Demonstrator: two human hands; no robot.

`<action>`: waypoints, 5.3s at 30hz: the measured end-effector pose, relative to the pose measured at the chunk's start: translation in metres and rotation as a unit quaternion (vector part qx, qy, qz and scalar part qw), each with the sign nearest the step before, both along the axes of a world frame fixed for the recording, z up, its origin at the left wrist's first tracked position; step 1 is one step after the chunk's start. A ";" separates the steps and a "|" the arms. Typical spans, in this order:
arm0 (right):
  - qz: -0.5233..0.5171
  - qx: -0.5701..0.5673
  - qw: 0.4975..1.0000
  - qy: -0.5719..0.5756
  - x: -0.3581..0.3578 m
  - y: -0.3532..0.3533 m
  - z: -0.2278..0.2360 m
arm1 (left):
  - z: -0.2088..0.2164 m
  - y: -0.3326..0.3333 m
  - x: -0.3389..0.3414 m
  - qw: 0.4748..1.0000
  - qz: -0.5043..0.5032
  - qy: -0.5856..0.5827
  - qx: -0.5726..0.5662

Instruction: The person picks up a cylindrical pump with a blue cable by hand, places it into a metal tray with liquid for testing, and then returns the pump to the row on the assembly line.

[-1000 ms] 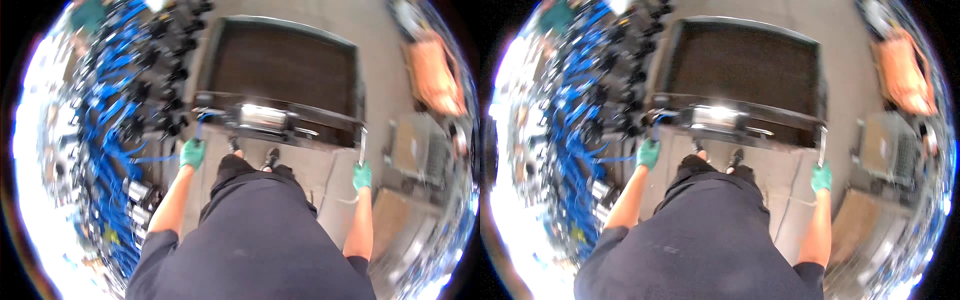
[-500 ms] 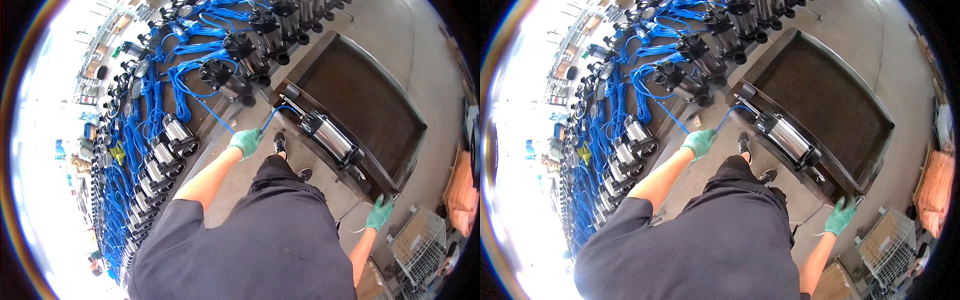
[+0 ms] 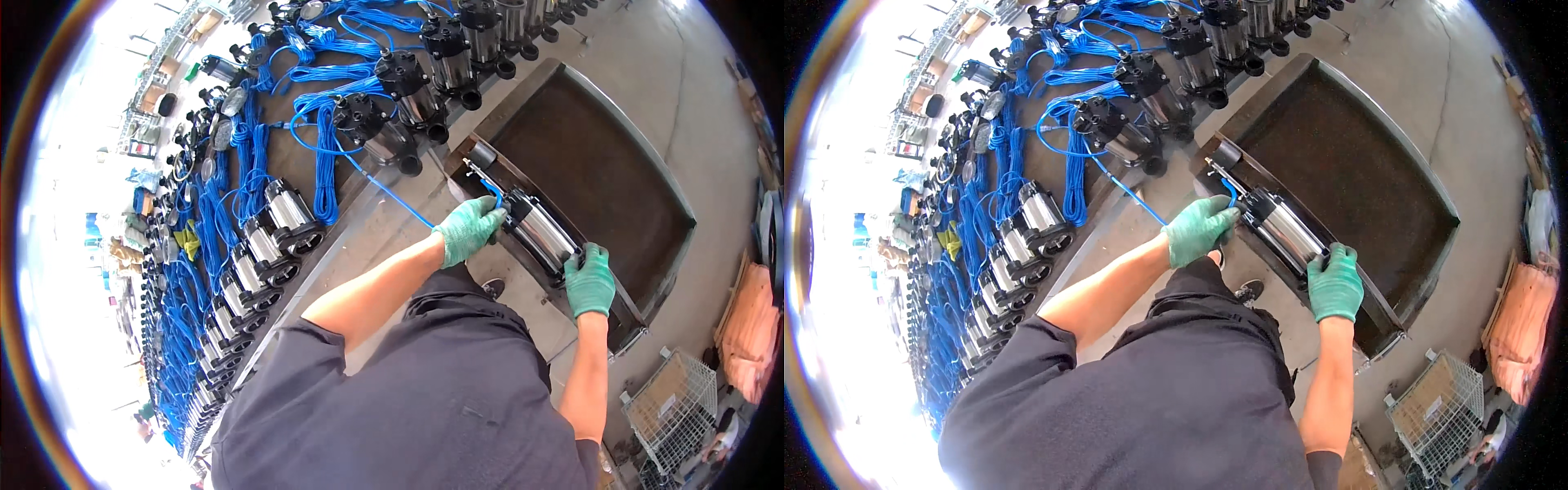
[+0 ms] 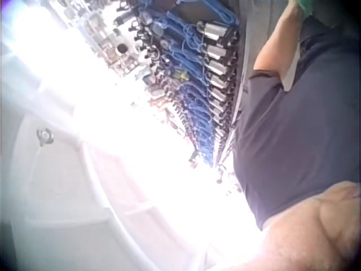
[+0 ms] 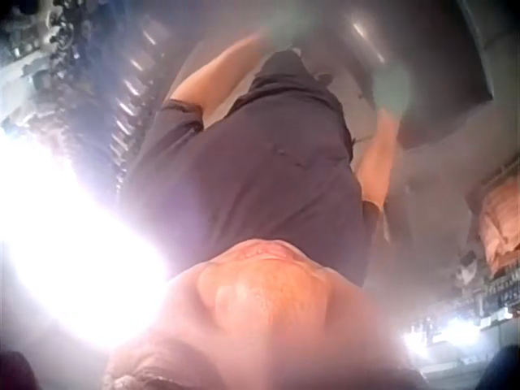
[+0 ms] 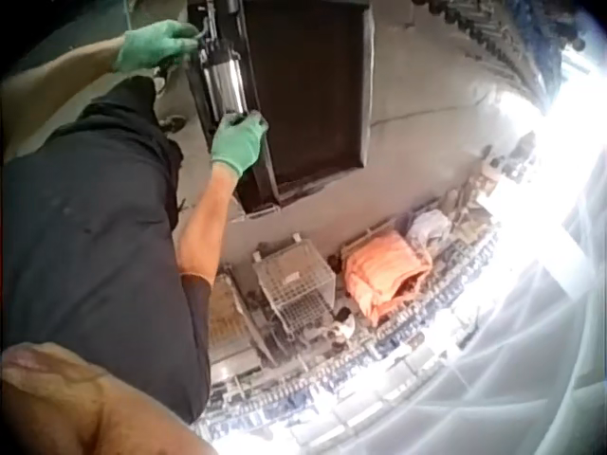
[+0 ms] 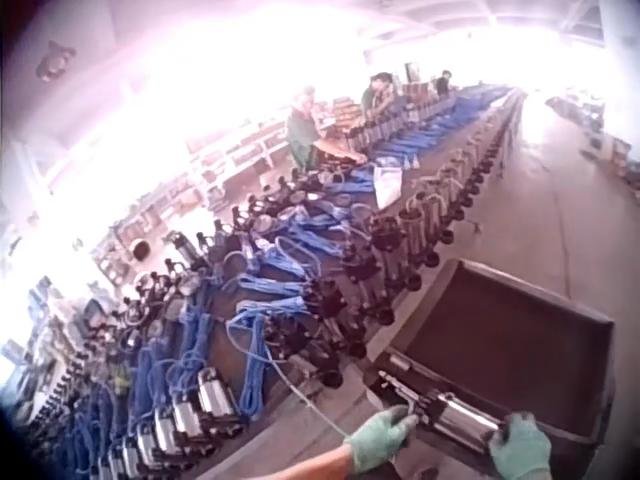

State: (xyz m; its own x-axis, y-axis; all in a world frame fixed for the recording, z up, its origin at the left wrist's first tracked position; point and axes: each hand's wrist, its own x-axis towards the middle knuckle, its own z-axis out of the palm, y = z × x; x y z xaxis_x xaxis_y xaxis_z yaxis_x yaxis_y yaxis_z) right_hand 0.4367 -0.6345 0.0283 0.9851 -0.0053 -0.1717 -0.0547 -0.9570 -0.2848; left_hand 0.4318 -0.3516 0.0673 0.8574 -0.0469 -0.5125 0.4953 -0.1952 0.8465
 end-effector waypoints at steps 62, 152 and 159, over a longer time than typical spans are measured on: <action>-0.166 -0.007 0.982 -0.089 0.063 -0.222 -0.110 | -0.142 -0.037 0.242 0.799 -0.284 -0.072 0.524; -0.344 -0.054 0.934 0.084 0.050 -0.243 -0.129 | -0.147 -0.044 0.241 0.786 -0.264 -0.058 0.556; -0.344 -0.058 0.934 0.075 0.049 -0.245 -0.134 | -0.148 -0.044 0.242 0.785 -0.263 -0.053 0.558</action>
State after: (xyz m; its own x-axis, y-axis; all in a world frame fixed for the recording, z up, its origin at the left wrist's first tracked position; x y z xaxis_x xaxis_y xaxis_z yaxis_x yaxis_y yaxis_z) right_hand 0.4859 -0.8794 -0.1053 0.7075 -0.6547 -0.2661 -0.6985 -0.7051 -0.1221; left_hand 0.6734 -0.3957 -0.0810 0.9107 0.0185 -0.4127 0.0353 -0.9988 0.0332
